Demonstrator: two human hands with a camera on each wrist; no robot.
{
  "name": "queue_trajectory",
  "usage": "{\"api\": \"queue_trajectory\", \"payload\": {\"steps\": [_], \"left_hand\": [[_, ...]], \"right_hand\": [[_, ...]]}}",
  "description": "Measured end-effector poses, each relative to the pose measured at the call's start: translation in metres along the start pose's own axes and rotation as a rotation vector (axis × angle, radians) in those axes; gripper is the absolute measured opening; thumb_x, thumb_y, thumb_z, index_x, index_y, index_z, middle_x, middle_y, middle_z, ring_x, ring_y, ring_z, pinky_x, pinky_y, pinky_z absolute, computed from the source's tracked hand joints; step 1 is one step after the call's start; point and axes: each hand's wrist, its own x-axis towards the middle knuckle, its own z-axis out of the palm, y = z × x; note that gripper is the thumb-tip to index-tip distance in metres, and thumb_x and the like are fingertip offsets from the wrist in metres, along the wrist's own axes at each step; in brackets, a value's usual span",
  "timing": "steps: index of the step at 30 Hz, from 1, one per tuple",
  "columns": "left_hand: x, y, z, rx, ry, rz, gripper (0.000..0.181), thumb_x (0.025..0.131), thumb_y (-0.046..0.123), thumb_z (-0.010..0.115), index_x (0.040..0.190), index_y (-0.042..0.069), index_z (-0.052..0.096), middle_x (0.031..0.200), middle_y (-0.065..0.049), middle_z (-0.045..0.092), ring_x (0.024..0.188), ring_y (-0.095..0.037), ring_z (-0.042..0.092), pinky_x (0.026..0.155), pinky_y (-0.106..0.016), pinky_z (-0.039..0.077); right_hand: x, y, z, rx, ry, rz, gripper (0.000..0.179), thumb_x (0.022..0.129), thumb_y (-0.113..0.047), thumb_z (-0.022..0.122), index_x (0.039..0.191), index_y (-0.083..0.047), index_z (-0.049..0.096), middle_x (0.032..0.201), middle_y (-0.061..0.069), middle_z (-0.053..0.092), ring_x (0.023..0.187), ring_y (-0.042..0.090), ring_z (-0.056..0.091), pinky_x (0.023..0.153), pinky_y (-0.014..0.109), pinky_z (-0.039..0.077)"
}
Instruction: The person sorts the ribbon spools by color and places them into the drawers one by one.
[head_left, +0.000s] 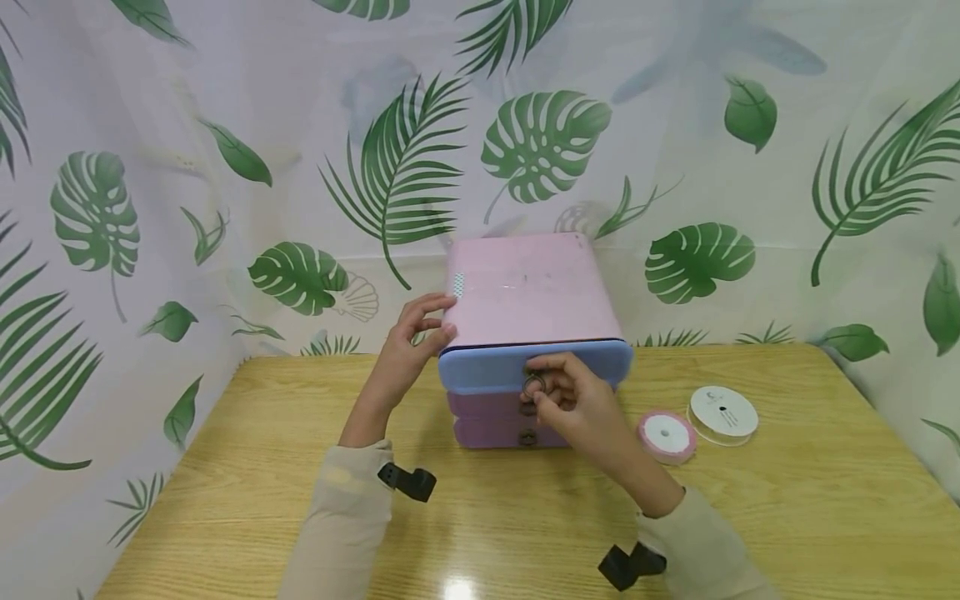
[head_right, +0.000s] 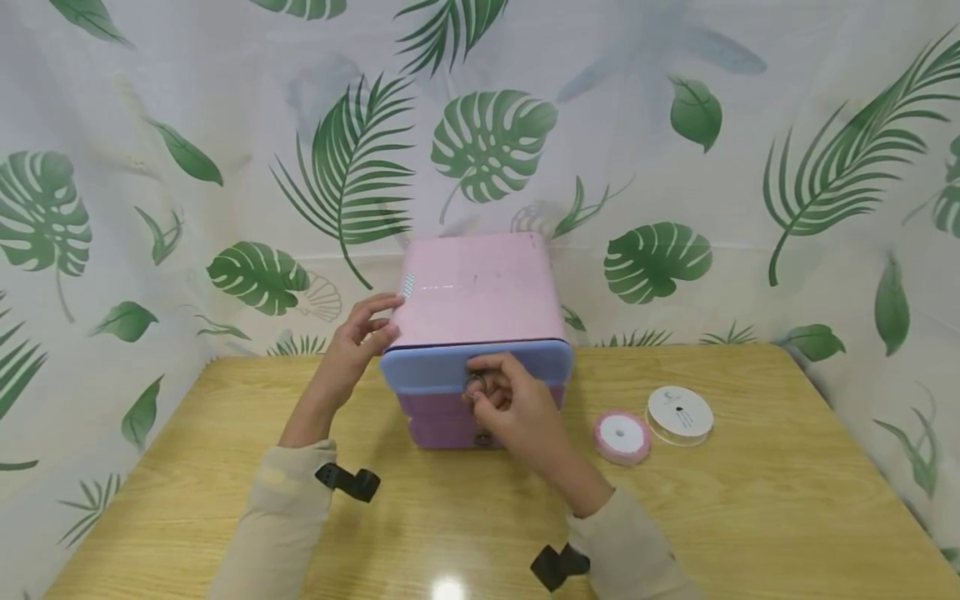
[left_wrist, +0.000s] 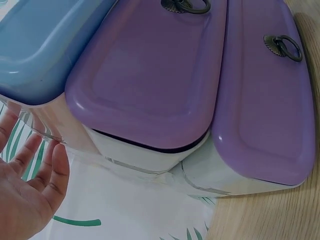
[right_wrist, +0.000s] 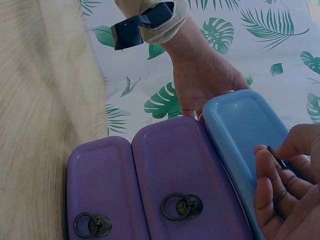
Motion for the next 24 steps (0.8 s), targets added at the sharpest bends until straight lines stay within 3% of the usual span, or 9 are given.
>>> {"api": "queue_trajectory", "payload": {"steps": [8,24], "left_hand": [[-0.0007,-0.0011,-0.0014,-0.01,-0.009,0.01,0.042,0.096,0.021,0.055,0.137,0.014,0.051,0.152,0.0,0.032,0.126,-0.03,0.044,0.09,-0.038,0.052],[0.0,-0.0023,-0.0013,-0.003,-0.012,0.024,0.041,0.097,0.022,0.055,0.137,0.015,0.051,0.151,-0.001,0.033,0.123,-0.03,0.047,0.086,-0.033,0.051]], "right_hand": [[0.0048,0.0025,-0.0003,0.005,0.0,-0.007,0.031,0.092,0.002,0.054,0.123,-0.002,0.053,0.096,0.015,0.067,0.072,0.005,0.059,0.062,0.022,0.051],[0.0099,0.0077,-0.0005,0.028,-0.011,-0.011,0.031,0.093,0.001,0.052,0.124,-0.001,0.051,0.098,0.016,0.065,0.071,0.009,0.059,0.063,0.023,0.051]]}}
